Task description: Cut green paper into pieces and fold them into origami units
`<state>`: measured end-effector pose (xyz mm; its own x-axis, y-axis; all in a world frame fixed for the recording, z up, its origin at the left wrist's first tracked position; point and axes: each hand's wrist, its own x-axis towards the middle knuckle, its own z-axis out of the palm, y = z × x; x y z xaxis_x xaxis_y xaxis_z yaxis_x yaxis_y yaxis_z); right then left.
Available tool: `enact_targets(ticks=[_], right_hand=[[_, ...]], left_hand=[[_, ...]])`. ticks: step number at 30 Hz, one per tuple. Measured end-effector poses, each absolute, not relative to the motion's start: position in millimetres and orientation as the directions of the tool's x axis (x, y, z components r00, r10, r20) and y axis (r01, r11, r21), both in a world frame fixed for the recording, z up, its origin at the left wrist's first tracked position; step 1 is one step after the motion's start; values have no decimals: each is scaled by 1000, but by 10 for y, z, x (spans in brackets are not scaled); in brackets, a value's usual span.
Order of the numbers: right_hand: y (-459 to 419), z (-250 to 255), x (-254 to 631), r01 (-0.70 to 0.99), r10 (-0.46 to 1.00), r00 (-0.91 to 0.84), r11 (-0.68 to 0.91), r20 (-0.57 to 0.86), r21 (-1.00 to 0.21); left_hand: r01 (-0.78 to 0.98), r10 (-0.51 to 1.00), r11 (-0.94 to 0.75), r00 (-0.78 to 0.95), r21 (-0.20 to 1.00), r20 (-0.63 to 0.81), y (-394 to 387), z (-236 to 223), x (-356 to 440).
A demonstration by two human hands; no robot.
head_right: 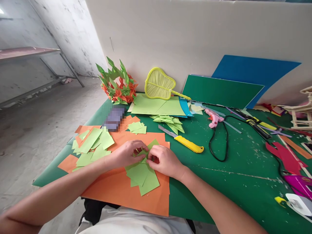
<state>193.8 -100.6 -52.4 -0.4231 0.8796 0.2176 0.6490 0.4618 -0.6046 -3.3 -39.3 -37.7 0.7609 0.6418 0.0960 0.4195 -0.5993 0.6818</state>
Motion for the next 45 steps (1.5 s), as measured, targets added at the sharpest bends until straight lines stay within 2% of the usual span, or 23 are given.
enact_targets(ticks=[7,11,23,31,41,45], right_hand=[[-1008,-507,1925,653,883,-414,457,221,-604],[-1011,-500,1930,641,898,-399,417,185,-644],[-1000,-520,1931,648,922,-358,361,151,-671],[-1008,-564,1915,655,925,-345,360,160,-664],[-999,-510,1857,698,950,-294,288,105,-656],[-994,-506,1857,699,952,-289,279,97,-658]], left_hand=[[448,648,-585,759,676,59,-395,-357,-51],[452,647,-560,762,695,25,-392,-349,-53],[418,622,-603,780,680,72,-402,-326,-40],[419,630,-553,776,720,32,-403,-380,-70],[474,622,-560,782,680,-33,-422,-298,-43],[462,622,-579,783,672,-3,-439,-333,-53]])
